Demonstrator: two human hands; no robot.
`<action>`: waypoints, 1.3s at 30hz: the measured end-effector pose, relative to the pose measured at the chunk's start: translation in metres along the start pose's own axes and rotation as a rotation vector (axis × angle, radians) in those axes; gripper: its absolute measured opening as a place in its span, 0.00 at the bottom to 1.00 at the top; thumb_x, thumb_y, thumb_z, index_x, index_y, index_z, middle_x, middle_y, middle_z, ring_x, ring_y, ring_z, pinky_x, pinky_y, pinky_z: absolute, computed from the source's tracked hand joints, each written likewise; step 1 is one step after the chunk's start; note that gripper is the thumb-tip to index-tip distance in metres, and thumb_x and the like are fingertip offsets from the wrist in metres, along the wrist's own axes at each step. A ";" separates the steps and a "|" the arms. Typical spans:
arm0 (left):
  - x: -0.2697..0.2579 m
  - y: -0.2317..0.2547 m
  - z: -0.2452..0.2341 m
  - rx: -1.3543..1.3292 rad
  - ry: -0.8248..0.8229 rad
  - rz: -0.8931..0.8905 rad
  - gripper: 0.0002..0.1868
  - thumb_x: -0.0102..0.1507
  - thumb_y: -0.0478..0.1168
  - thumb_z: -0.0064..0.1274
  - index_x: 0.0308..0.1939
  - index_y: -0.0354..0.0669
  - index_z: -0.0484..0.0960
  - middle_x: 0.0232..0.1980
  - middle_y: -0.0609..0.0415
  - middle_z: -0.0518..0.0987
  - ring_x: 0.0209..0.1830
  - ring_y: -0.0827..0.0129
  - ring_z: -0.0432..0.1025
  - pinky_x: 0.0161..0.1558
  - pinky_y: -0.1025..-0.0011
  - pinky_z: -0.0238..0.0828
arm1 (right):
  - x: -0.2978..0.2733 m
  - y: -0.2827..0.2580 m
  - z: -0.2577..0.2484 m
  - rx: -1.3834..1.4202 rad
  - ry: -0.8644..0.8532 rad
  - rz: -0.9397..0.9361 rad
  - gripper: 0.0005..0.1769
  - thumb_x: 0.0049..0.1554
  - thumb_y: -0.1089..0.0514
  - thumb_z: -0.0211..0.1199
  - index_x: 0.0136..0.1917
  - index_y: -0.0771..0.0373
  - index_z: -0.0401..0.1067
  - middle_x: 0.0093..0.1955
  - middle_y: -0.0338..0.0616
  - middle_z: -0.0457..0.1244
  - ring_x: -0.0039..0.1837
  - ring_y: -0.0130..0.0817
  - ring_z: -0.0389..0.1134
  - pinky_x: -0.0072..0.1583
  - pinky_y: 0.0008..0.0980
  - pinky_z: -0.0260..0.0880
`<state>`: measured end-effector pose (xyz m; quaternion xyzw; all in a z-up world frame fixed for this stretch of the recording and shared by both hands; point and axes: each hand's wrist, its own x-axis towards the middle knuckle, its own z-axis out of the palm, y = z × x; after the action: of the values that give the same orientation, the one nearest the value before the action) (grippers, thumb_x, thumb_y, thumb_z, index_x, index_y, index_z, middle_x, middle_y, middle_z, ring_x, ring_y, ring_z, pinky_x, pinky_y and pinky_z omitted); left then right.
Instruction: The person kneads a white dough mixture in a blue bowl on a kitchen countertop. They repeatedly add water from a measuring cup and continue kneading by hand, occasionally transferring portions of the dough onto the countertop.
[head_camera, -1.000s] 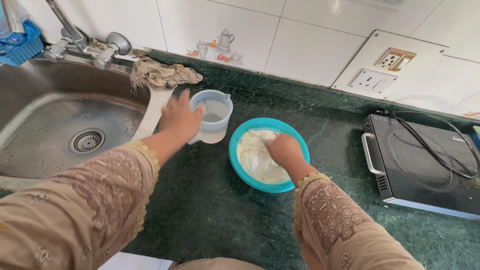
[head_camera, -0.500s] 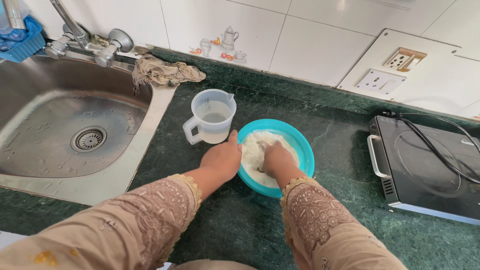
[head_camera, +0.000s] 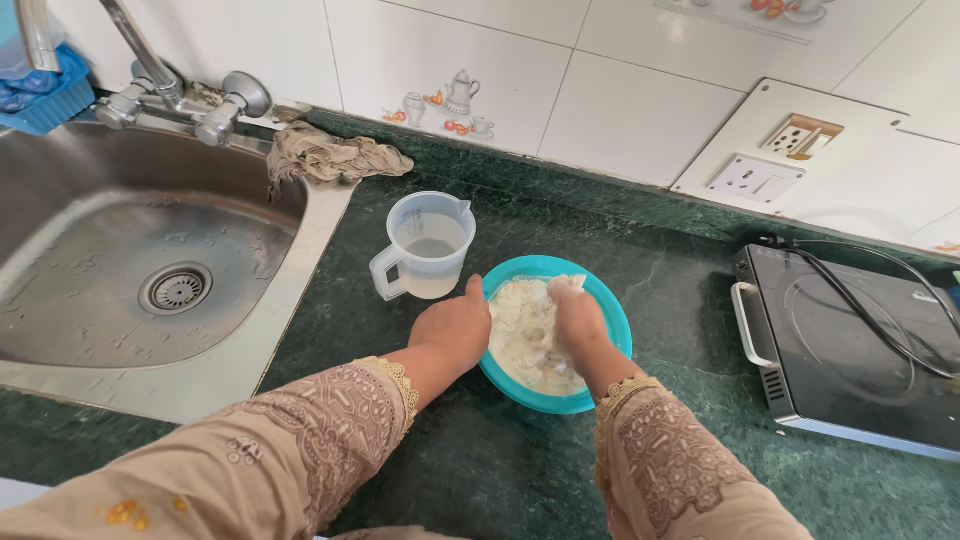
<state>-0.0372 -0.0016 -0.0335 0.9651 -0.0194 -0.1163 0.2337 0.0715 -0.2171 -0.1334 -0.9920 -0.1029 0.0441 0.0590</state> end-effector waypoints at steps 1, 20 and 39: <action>0.004 -0.001 0.001 0.001 -0.001 0.005 0.29 0.73 0.40 0.26 0.77 0.29 0.51 0.38 0.37 0.83 0.40 0.44 0.80 0.40 0.50 0.78 | -0.011 -0.013 -0.024 0.000 0.002 0.005 0.17 0.55 0.49 0.56 0.52 0.57 0.77 0.47 0.43 0.69 0.52 0.42 0.72 0.53 0.48 0.69; 0.034 -0.014 0.009 0.028 0.015 0.093 0.33 0.65 0.29 0.30 0.75 0.23 0.54 0.31 0.36 0.81 0.32 0.45 0.79 0.32 0.52 0.77 | -0.052 -0.031 -0.022 -0.010 -0.287 0.308 0.59 0.44 0.39 0.78 0.80 0.49 0.51 0.71 0.62 0.53 0.67 0.60 0.69 0.65 0.52 0.72; 0.018 -0.005 -0.009 -0.013 -0.056 0.084 0.33 0.67 0.34 0.29 0.77 0.24 0.52 0.38 0.35 0.82 0.38 0.46 0.79 0.38 0.53 0.78 | -0.062 -0.029 -0.066 0.284 -0.075 0.260 0.28 0.49 0.47 0.61 0.58 0.68 0.72 0.58 0.62 0.68 0.65 0.58 0.69 0.67 0.54 0.70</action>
<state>-0.0174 0.0053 -0.0319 0.9583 -0.0657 -0.1335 0.2441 0.0120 -0.2095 -0.0602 -0.9763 0.0312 0.1023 0.1883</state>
